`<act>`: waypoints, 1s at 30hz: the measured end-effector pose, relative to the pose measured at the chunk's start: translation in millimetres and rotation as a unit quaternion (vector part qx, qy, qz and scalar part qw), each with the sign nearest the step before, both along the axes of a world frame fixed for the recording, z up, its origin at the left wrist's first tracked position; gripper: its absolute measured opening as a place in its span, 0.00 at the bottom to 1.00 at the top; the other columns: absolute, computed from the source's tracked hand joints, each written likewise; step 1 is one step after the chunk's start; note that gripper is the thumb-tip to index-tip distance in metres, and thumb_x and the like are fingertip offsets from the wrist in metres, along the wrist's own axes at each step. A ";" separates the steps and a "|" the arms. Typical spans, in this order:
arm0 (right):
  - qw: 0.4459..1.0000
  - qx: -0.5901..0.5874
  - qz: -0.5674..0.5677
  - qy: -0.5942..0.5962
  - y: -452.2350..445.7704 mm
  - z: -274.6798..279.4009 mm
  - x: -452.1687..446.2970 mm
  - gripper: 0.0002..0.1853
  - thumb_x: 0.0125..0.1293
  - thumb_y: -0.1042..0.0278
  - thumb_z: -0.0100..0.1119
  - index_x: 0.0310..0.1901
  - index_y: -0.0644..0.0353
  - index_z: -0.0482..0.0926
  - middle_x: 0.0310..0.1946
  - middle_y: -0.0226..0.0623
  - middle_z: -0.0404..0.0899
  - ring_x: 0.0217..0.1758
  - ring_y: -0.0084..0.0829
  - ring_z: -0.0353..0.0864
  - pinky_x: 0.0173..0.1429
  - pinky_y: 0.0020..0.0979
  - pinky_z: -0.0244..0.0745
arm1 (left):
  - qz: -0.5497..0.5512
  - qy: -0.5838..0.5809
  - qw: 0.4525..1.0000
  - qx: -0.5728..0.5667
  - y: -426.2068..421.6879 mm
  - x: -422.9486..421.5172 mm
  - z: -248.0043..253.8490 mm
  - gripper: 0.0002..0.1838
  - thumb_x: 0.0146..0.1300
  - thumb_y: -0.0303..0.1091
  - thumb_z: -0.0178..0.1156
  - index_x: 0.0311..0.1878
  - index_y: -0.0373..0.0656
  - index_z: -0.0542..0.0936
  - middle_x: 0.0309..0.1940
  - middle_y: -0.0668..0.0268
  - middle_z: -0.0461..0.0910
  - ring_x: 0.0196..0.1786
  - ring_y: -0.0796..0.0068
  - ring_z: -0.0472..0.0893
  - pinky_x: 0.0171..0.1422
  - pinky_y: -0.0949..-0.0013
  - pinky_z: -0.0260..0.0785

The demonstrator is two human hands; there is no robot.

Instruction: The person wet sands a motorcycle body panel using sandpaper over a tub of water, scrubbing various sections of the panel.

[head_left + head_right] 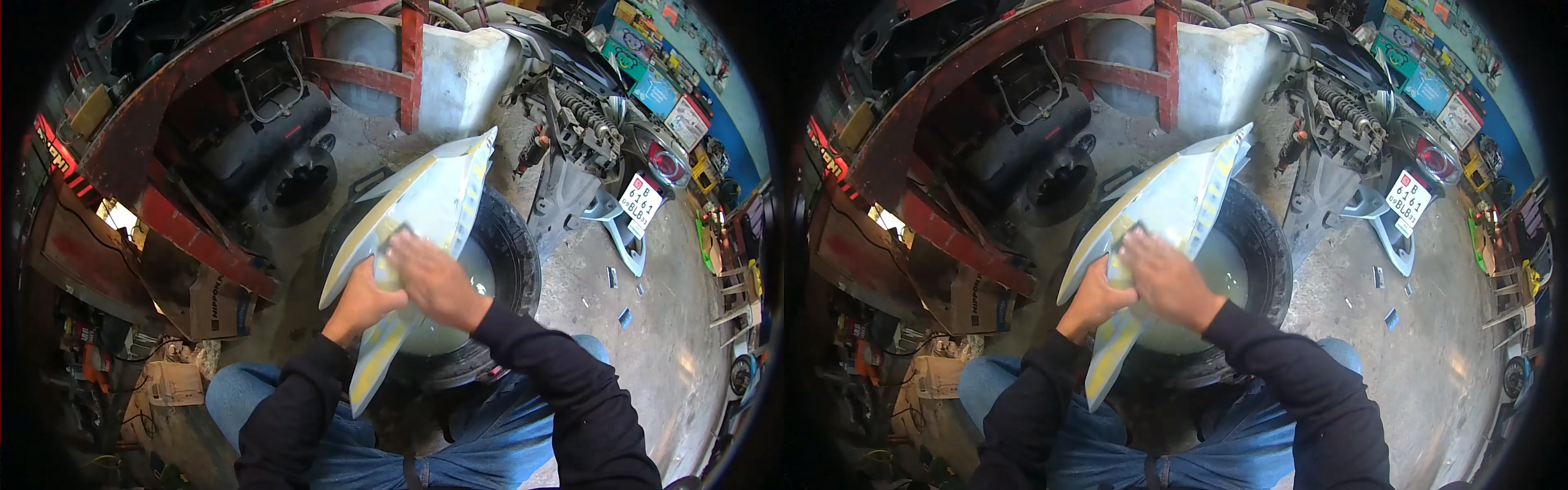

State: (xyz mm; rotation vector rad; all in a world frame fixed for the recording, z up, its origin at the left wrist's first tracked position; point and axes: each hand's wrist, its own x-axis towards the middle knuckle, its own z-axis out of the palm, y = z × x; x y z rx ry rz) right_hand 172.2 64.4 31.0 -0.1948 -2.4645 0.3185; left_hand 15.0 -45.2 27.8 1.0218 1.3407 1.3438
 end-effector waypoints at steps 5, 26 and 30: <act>0.995 -0.017 -0.093 0.013 55.4 -10.5 -11.2 0.23 0.70 0.72 0.59 0.66 0.62 0.79 0.70 0.49 0.76 0.78 0.48 0.71 0.81 0.49 0.63 | 0.019 -0.010 1.000 -0.002 -1.2 4.9 -4.2 0.26 0.52 0.24 0.69 0.57 0.33 0.79 0.47 0.66 0.84 0.48 0.78 0.81 0.58 0.69 0.74; 0.999 -0.040 0.014 -0.004 36.6 2.4 2.7 0.22 0.71 0.79 0.55 0.66 0.62 0.79 0.69 0.55 0.76 0.75 0.55 0.73 0.80 0.46 0.65 | 0.017 0.029 0.999 -0.014 2.4 -8.7 0.3 0.28 0.53 0.25 0.69 0.59 0.33 0.79 0.49 0.66 0.85 0.49 0.78 0.82 0.59 0.69 0.75; 0.998 0.042 -0.055 0.015 26.9 -4.6 -2.0 0.21 0.72 0.77 0.54 0.65 0.68 0.78 0.66 0.58 0.78 0.72 0.54 0.76 0.78 0.45 0.69 | 0.005 -0.011 1.000 -0.023 3.2 -11.8 7.7 0.28 0.52 0.24 0.69 0.60 0.33 0.78 0.49 0.66 0.84 0.50 0.78 0.82 0.59 0.69 0.75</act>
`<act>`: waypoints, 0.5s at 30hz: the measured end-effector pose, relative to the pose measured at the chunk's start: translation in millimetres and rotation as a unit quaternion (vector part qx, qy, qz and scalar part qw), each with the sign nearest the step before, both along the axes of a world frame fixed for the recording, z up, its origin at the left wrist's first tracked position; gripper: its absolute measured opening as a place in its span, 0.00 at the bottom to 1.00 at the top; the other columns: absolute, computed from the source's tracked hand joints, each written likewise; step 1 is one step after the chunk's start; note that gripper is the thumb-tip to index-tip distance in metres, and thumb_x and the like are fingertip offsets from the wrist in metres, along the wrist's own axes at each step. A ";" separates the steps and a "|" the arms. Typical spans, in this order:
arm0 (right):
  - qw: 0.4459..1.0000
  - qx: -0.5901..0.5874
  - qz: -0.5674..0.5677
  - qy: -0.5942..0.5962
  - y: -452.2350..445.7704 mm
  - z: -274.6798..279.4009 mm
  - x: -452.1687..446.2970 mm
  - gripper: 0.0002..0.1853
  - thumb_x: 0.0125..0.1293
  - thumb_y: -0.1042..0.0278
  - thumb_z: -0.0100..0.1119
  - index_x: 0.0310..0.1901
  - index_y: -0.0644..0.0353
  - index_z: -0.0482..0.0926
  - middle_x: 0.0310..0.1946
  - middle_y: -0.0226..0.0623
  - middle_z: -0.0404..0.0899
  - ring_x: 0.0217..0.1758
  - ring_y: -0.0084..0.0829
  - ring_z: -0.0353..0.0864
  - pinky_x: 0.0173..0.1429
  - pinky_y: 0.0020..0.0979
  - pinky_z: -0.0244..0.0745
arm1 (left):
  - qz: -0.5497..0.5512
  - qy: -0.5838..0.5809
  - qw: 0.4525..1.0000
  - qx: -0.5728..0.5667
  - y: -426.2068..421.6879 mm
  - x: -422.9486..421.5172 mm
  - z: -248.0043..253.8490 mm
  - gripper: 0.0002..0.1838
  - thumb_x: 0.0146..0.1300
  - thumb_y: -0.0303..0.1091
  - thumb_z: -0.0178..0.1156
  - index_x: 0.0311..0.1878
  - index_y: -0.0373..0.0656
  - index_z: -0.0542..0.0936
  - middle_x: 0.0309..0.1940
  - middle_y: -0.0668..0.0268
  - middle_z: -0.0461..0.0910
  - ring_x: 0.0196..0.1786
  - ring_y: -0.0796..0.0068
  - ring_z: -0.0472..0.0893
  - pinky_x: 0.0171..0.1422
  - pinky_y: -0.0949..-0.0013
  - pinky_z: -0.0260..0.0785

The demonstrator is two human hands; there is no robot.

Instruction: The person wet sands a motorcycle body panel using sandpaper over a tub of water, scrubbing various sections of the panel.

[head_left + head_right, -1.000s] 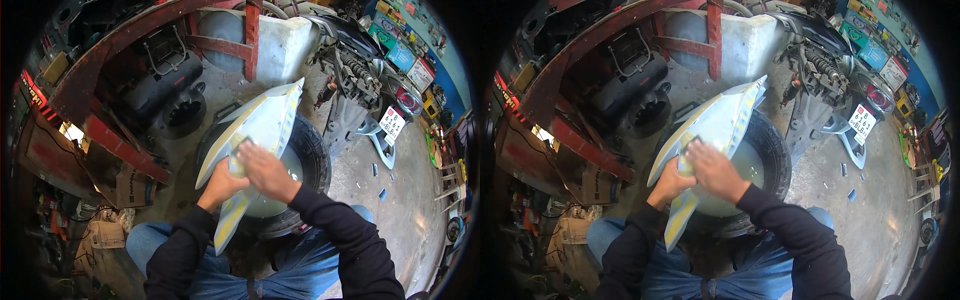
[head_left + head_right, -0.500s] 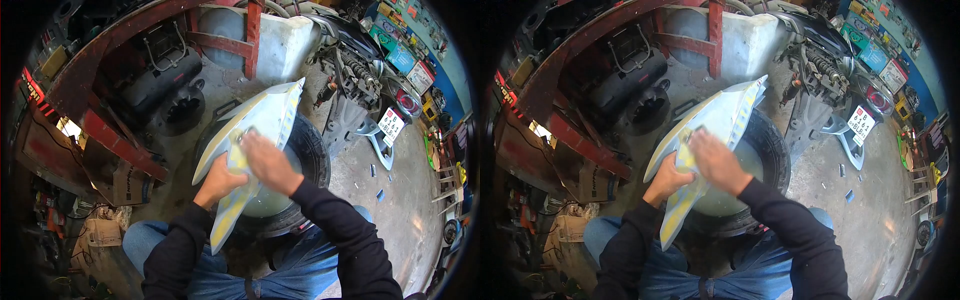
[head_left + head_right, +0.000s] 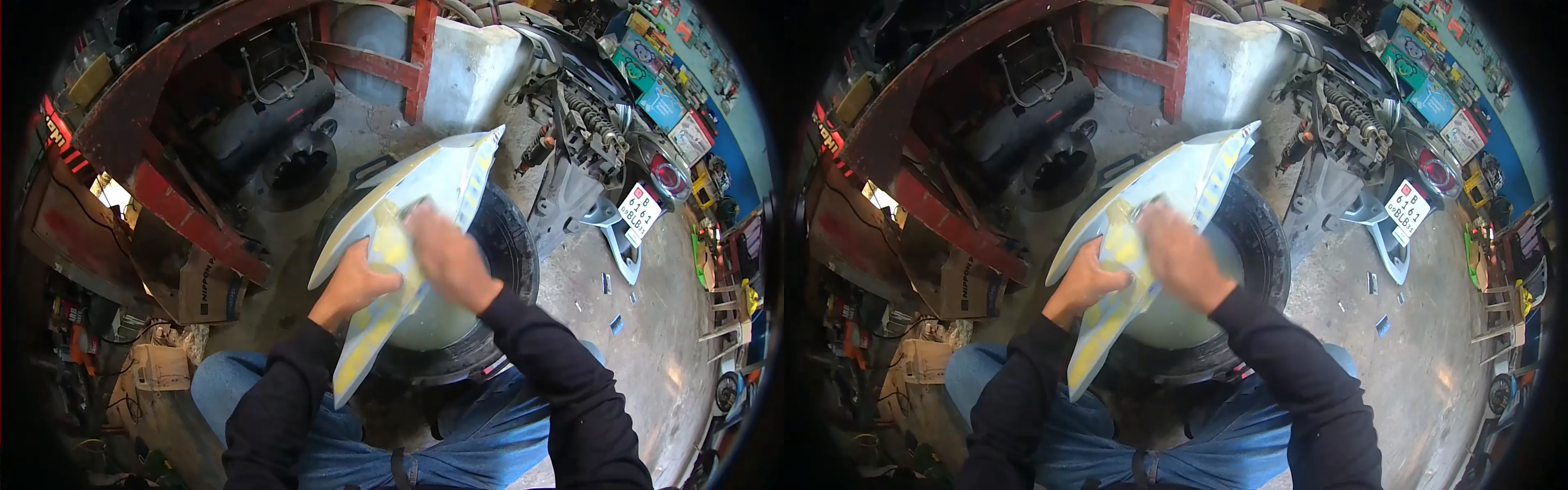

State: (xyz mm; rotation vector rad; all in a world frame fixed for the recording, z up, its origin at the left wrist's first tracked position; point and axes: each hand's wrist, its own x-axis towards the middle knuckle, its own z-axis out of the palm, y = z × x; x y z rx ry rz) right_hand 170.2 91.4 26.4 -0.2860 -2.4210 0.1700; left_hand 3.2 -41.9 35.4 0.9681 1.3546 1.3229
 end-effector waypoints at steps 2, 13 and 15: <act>0.997 -0.003 0.071 -0.006 -0.7 0.2 9.9 0.21 0.72 0.77 0.55 0.65 0.68 0.79 0.67 0.57 0.77 0.72 0.55 0.76 0.78 0.45 0.70 | 0.009 0.007 0.999 0.043 0.2 0.4 -8.0 0.25 0.53 0.24 0.69 0.56 0.32 0.80 0.46 0.65 0.86 0.47 0.77 0.83 0.56 0.69 0.76; 0.997 -0.051 -0.061 -0.011 17.8 2.8 -3.1 0.23 0.67 0.74 0.61 0.65 0.63 0.80 0.69 0.51 0.77 0.77 0.49 0.72 0.81 0.48 0.65 | 0.007 -0.022 1.000 0.002 -2.2 6.0 -6.3 0.25 0.54 0.24 0.68 0.58 0.33 0.79 0.46 0.66 0.85 0.46 0.78 0.83 0.54 0.69 0.76; 0.999 -0.047 -0.013 -0.013 -17.4 7.6 4.5 0.23 0.67 0.75 0.60 0.64 0.65 0.80 0.68 0.53 0.78 0.76 0.50 0.73 0.80 0.48 0.66 | 0.005 -0.020 1.000 0.015 1.1 1.4 -1.6 0.25 0.54 0.24 0.68 0.58 0.33 0.79 0.46 0.66 0.85 0.46 0.77 0.83 0.54 0.69 0.76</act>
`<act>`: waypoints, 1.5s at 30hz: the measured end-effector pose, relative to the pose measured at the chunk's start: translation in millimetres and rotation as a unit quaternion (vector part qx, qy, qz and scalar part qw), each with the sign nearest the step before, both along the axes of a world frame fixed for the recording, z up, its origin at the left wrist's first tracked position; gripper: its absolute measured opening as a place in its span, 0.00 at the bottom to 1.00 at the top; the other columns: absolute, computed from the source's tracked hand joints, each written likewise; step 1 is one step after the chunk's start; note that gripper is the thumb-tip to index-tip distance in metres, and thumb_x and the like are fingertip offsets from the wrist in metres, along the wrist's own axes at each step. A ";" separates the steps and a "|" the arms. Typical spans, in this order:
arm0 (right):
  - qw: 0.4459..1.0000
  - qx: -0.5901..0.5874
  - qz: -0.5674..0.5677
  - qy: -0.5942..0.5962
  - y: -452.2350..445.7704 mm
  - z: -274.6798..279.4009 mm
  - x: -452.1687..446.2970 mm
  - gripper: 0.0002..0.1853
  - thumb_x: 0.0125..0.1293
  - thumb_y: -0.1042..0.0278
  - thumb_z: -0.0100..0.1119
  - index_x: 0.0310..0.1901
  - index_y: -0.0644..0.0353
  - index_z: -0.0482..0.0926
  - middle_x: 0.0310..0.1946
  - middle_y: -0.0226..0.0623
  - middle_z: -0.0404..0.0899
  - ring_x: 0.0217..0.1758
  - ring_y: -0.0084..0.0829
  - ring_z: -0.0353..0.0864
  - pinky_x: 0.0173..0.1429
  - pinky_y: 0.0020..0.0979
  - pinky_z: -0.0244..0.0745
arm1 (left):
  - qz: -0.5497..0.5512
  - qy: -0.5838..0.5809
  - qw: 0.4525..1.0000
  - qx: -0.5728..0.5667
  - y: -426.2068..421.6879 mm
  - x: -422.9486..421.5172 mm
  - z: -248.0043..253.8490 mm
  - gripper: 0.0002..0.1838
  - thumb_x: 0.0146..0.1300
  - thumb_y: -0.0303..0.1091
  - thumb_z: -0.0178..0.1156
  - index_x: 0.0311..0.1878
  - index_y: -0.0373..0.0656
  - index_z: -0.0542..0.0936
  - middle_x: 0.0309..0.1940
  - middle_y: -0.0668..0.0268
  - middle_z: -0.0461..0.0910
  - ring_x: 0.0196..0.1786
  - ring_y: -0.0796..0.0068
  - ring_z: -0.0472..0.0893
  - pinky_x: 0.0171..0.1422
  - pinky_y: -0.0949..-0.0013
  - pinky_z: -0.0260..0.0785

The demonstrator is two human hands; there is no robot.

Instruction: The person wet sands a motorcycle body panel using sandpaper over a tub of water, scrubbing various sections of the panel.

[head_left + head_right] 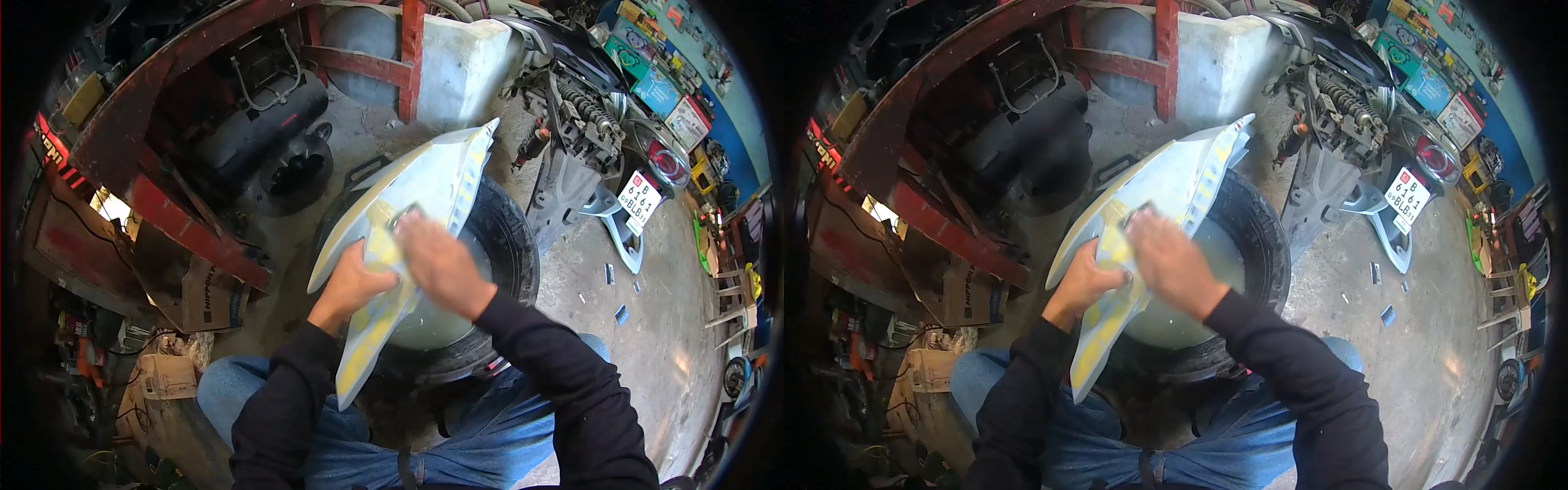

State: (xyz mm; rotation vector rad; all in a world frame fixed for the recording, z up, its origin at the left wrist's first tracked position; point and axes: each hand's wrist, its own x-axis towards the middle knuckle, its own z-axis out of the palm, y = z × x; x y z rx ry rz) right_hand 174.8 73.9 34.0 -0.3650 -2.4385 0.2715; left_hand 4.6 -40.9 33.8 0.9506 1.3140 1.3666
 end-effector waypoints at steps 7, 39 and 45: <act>0.998 0.019 -0.060 0.028 26.3 -12.5 -6.4 0.22 0.67 0.73 0.62 0.63 0.61 0.81 0.67 0.48 0.80 0.74 0.46 0.76 0.79 0.47 0.68 | 0.010 -0.009 1.000 -0.009 -4.2 4.8 -1.5 0.23 0.54 0.23 0.67 0.56 0.34 0.80 0.45 0.67 0.85 0.46 0.78 0.83 0.54 0.70 0.76; 0.995 0.051 -0.084 -0.016 49.0 -10.0 -18.5 0.21 0.68 0.72 0.60 0.63 0.61 0.81 0.67 0.49 0.80 0.74 0.47 0.76 0.78 0.48 0.69 | 0.008 -0.002 1.000 -0.017 3.1 11.3 -10.6 0.24 0.53 0.24 0.68 0.56 0.33 0.80 0.46 0.67 0.85 0.48 0.78 0.82 0.57 0.70 0.75; 0.999 0.028 -0.018 0.003 59.0 2.4 -17.3 0.22 0.67 0.74 0.59 0.63 0.67 0.79 0.66 0.55 0.79 0.72 0.52 0.76 0.77 0.47 0.70 | 0.012 -0.006 1.000 0.009 3.0 12.8 -13.2 0.22 0.54 0.24 0.67 0.54 0.33 0.80 0.45 0.66 0.85 0.46 0.78 0.82 0.54 0.70 0.75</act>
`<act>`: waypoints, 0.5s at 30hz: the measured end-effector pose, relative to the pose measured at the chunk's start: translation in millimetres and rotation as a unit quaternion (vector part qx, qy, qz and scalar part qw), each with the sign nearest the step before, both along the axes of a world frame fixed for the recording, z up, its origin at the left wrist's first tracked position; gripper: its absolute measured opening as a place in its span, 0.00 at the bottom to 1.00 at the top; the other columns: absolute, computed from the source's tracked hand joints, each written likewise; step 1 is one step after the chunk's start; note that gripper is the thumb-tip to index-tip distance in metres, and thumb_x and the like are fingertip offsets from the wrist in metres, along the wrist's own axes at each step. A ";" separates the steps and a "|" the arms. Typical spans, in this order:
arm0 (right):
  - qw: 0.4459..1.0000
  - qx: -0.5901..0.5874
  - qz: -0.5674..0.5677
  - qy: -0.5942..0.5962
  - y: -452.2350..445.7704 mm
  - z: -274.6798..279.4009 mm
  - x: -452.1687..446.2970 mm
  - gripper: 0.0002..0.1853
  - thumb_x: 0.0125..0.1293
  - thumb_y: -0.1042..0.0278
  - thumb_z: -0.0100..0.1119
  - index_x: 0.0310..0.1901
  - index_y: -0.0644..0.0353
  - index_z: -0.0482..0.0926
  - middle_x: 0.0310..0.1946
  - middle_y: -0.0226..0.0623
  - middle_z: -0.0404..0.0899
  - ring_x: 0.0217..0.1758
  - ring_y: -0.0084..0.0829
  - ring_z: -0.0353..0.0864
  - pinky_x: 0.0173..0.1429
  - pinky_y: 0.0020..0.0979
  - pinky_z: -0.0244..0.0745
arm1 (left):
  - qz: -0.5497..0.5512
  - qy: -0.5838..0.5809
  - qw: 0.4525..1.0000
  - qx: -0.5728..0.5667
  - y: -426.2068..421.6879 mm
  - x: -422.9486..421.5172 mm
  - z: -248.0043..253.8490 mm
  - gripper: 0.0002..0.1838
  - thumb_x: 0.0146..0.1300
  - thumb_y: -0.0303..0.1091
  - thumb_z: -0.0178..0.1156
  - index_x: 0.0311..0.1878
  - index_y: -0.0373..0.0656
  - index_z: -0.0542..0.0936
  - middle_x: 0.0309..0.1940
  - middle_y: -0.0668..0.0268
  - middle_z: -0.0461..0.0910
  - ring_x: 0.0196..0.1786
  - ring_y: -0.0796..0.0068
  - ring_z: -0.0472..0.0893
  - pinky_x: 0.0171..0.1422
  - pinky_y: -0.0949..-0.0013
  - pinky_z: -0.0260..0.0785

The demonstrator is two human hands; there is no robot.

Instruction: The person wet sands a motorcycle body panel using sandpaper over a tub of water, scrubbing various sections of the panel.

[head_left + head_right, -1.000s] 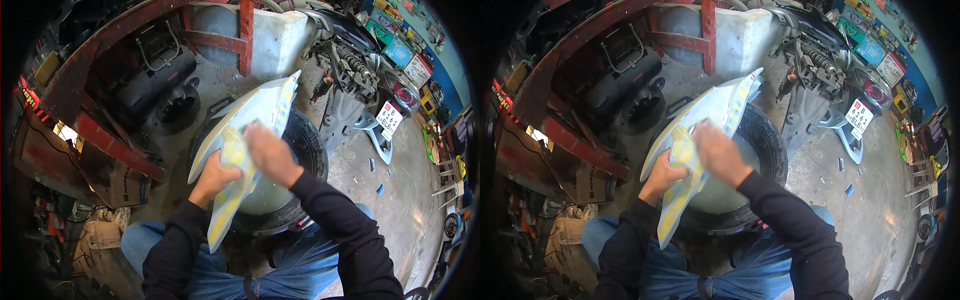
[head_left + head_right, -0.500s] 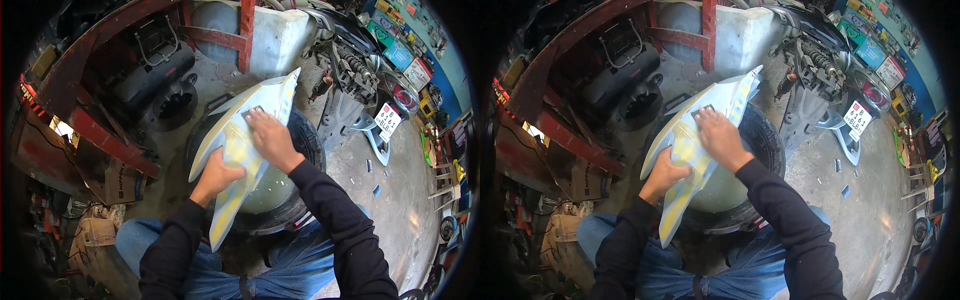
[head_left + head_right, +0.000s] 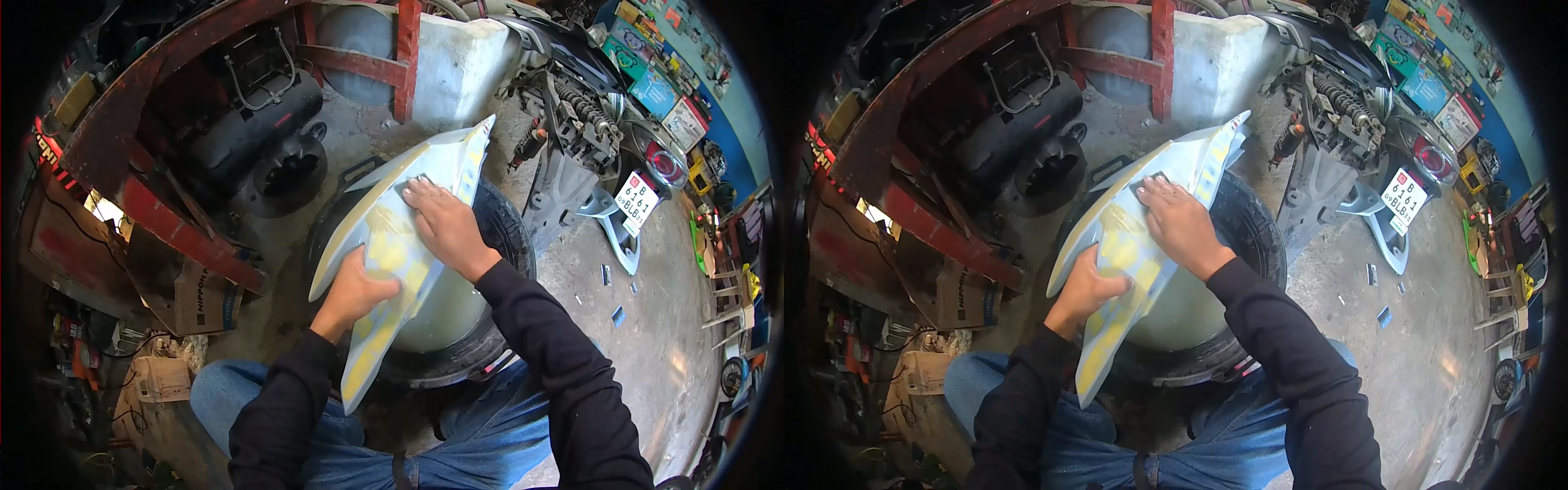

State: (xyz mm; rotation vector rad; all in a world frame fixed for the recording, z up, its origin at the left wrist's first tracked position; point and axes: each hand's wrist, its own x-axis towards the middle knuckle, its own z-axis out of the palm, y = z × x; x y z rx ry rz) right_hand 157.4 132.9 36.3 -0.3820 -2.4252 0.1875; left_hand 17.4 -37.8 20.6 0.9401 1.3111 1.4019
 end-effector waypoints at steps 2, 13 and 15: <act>0.998 -0.018 -0.010 -0.055 -28.5 -3.6 1.4 0.23 0.68 0.73 0.60 0.65 0.65 0.78 0.64 0.54 0.80 0.70 0.54 0.79 0.75 0.46 0.72 | -0.006 -0.002 1.000 -0.007 0.8 -3.3 4.6 0.22 0.53 0.24 0.67 0.54 0.33 0.80 0.45 0.67 0.85 0.46 0.78 0.82 0.55 0.70 0.75; 0.993 0.016 0.117 -0.025 -41.1 -10.7 14.1 0.24 0.67 0.75 0.60 0.65 0.64 0.78 0.67 0.53 0.78 0.73 0.52 0.76 0.78 0.47 0.68 | 0.003 0.038 0.999 0.016 4.5 -4.4 2.9 0.23 0.52 0.24 0.68 0.55 0.33 0.80 0.45 0.67 0.85 0.46 0.78 0.82 0.55 0.70 0.75; 0.998 -0.009 0.069 0.001 -3.3 -18.4 5.5 0.23 0.67 0.74 0.60 0.65 0.62 0.79 0.68 0.51 0.78 0.74 0.50 0.76 0.78 0.47 0.68 | 0.001 0.030 1.000 -0.002 4.1 -0.8 0.8 0.23 0.52 0.24 0.68 0.55 0.33 0.80 0.45 0.67 0.85 0.46 0.78 0.82 0.55 0.70 0.75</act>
